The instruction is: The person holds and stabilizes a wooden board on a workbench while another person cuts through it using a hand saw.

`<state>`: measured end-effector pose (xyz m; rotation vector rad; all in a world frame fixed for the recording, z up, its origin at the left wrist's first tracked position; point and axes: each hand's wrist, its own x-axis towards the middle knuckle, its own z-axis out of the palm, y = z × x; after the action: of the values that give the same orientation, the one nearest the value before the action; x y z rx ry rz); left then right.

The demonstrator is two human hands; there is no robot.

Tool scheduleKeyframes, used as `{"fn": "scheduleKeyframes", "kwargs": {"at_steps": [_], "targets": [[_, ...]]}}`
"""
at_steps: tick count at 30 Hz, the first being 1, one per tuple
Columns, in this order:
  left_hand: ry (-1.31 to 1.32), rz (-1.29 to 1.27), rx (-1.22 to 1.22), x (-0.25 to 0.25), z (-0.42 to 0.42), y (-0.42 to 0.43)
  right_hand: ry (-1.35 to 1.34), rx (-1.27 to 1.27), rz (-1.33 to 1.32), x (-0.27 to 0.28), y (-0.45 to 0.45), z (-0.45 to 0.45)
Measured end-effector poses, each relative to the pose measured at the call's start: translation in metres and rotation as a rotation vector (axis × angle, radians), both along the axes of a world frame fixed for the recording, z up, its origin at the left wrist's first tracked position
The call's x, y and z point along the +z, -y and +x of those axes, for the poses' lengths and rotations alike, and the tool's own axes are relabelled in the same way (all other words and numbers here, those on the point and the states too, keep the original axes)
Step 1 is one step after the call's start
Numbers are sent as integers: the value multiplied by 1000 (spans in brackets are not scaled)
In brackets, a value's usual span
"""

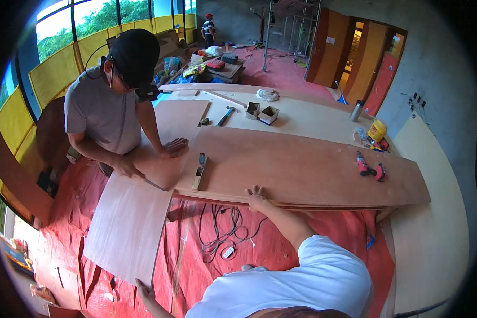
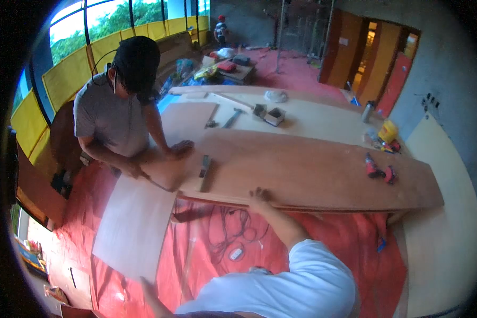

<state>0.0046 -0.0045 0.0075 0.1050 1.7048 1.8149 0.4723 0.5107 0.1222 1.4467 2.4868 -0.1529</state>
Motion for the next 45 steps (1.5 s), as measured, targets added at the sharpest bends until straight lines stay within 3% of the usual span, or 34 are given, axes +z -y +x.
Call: {"fn": "scheduleKeyframes", "kwargs": {"at_steps": [3,7,11,24,26,28,30,32,35,39,43,45], "targets": [[65,32,16,26,15,-8,-4,14,12,-6,-3,1],[276,87,38,101,48,-29,-4,22,19,-18,-9,1],[282,194,93,58,27,-22,-16,53,10,-29,-13,2],[298,232,126,46,22,-17,-10,47,0,-14,-6,1],[322,237,148,25,12,-11,-29,39,-8,-14,-5,1],[376,243,182,-27,-16,2,-10,46,1,-12,-5,0],[89,60,19,-9,-5,3,-1,52,16,-15,-6,1],[-36,-4,-17,-4,-2,1,-3,54,39,-24,-9,2],[-7,28,80,-31,-16,3,0,61,53,-28,-13,1],[-4,-32,64,-24,-12,3,-26,32,15,-13,-5,3],[332,159,183,2,0,-5,-41,-2,-17,2,1,3],[121,37,66,17,9,-4,-49,-28,-30,12,6,2]]}}
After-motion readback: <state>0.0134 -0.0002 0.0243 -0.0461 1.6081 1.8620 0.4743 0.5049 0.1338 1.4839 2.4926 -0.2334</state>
